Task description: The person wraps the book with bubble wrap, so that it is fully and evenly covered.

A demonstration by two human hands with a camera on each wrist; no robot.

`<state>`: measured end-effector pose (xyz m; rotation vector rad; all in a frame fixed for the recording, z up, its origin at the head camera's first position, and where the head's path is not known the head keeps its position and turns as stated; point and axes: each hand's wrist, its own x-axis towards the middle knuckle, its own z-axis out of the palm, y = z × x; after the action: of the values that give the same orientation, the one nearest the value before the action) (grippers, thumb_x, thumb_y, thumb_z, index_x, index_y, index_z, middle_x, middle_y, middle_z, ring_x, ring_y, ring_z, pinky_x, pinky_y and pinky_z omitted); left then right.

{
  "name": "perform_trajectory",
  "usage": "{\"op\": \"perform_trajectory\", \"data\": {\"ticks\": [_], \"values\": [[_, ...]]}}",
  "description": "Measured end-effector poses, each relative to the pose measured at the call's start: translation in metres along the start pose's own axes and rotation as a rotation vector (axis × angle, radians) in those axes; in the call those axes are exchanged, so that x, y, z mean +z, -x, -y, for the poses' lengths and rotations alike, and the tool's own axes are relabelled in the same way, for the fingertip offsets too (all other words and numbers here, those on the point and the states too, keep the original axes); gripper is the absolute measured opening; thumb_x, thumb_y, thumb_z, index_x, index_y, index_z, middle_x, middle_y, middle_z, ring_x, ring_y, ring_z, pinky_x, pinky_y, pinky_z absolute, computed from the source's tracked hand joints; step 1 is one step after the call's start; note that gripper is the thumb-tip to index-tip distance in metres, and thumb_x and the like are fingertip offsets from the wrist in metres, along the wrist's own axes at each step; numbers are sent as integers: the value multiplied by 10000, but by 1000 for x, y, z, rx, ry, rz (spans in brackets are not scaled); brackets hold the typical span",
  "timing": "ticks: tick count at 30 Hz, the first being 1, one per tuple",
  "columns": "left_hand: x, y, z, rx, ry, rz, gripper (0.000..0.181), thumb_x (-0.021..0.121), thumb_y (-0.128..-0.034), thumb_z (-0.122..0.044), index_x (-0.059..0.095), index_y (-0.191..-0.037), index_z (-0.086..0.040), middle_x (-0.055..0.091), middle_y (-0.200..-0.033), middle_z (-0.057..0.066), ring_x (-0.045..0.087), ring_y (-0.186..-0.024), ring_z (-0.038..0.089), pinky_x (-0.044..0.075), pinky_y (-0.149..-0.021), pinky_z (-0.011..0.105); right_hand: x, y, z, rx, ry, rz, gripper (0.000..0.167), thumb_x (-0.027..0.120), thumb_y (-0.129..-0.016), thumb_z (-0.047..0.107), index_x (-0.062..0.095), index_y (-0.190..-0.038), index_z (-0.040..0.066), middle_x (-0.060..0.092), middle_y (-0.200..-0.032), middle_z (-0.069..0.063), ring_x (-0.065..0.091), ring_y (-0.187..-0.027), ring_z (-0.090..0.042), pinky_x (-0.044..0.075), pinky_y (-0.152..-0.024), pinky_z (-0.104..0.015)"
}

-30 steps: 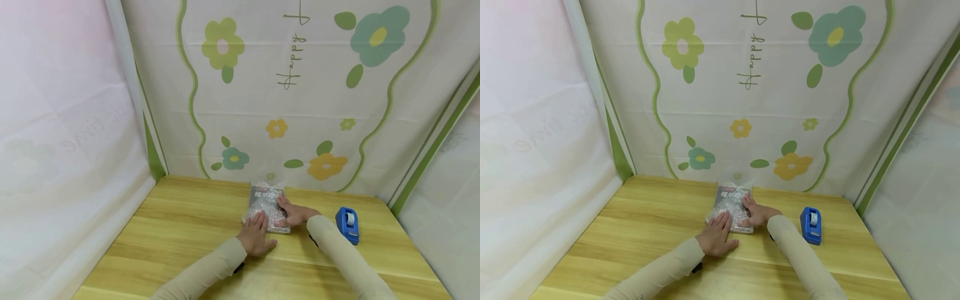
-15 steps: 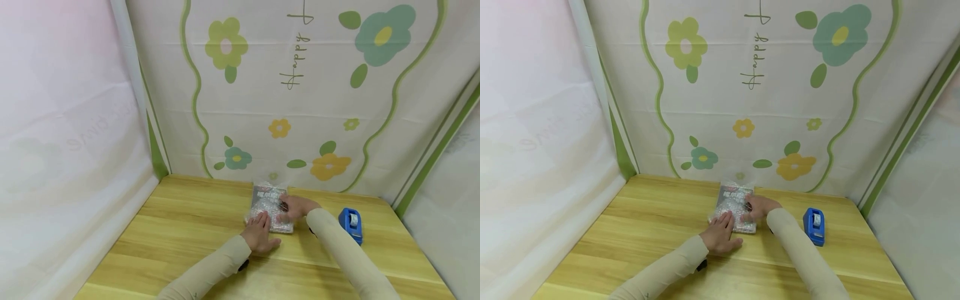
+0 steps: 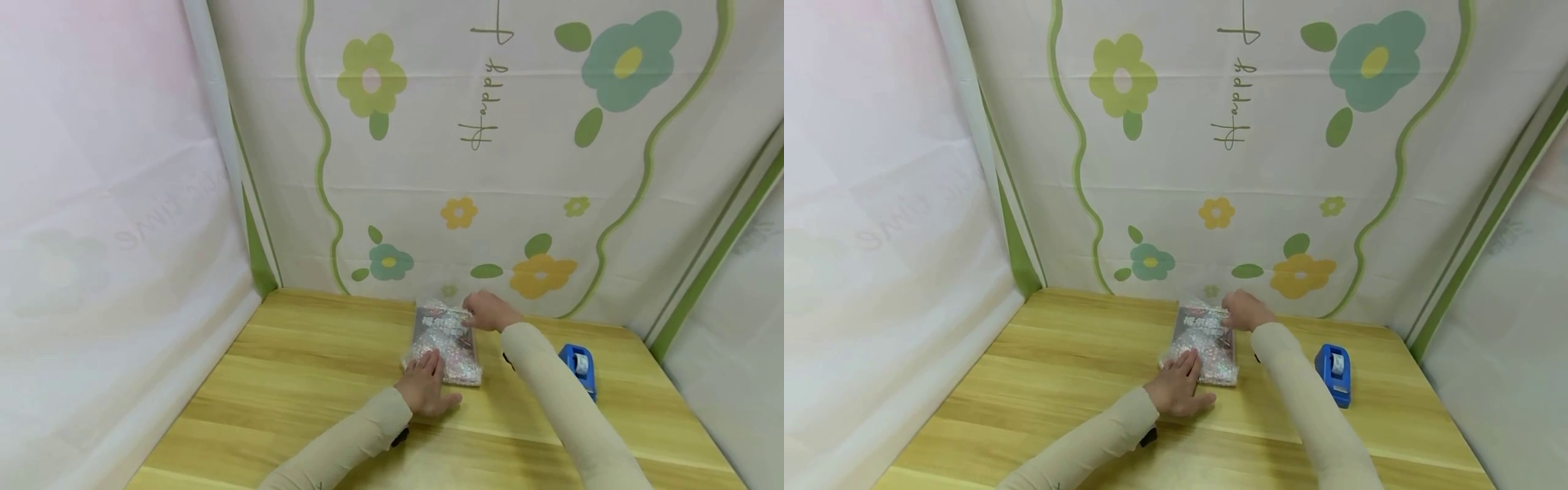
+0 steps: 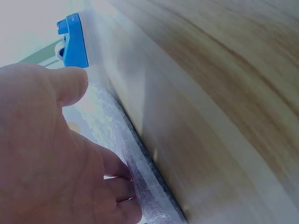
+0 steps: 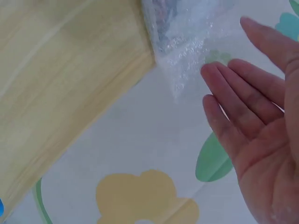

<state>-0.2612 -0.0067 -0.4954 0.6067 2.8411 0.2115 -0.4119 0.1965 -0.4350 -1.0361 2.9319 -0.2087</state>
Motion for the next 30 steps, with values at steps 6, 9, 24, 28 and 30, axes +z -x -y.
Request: {"op": "perform_trajectory", "data": {"ticks": [6, 9, 24, 28, 30], "values": [[-1, 2, 0, -14, 0, 6, 899, 449, -1048, -682, 285, -1673, -58, 209, -1776, 107, 211, -1654, 254, 258, -1336, 450, -17, -6, 3, 118, -6, -127, 310, 795, -959, 146, 735, -1197, -44, 755, -1113, -219, 735, -974, -314, 628, -863, -483], [-1, 3, 1, -16, -7, 10, 901, 446, -1045, -690, 289, -1673, -62, 212, -1776, 102, 214, -1653, 252, 261, -1335, 450, -19, -12, 2, 166, -34, -193, 362, 778, -974, 144, 702, -1256, -70, 740, -1167, -258, 734, -1022, -357, 625, -893, -509], [-3, -3, 2, -13, -7, 31, 899, 426, -1045, -701, 270, -1683, -87, 180, -1785, 76, 189, -1659, 233, 243, -1343, 434, -14, -37, -7, 225, -223, -339, 575, 770, -971, 108, 545, -1465, -80, 615, -1407, -319, 609, -1292, -471, 536, -1067, -591], [-3, -3, 1, -21, -8, 23, 903, 431, -1039, -710, 277, -1682, -95, 189, -1783, 65, 196, -1657, 225, 240, -1343, 433, -8, -41, -9, 214, -257, -342, 559, 765, -974, 103, 548, -1458, -74, 607, -1427, -317, 600, -1311, -477, 528, -1076, -600], [-2, -2, 0, -27, -4, 28, 907, 432, -1035, -717, 279, -1682, -100, 189, -1783, 60, 198, -1657, 223, 238, -1344, 437, -4, -43, -9, 211, -272, -326, 543, 755, -980, 98, 550, -1452, -77, 596, -1441, -321, 591, -1321, -487, 522, -1082, -609]]}}
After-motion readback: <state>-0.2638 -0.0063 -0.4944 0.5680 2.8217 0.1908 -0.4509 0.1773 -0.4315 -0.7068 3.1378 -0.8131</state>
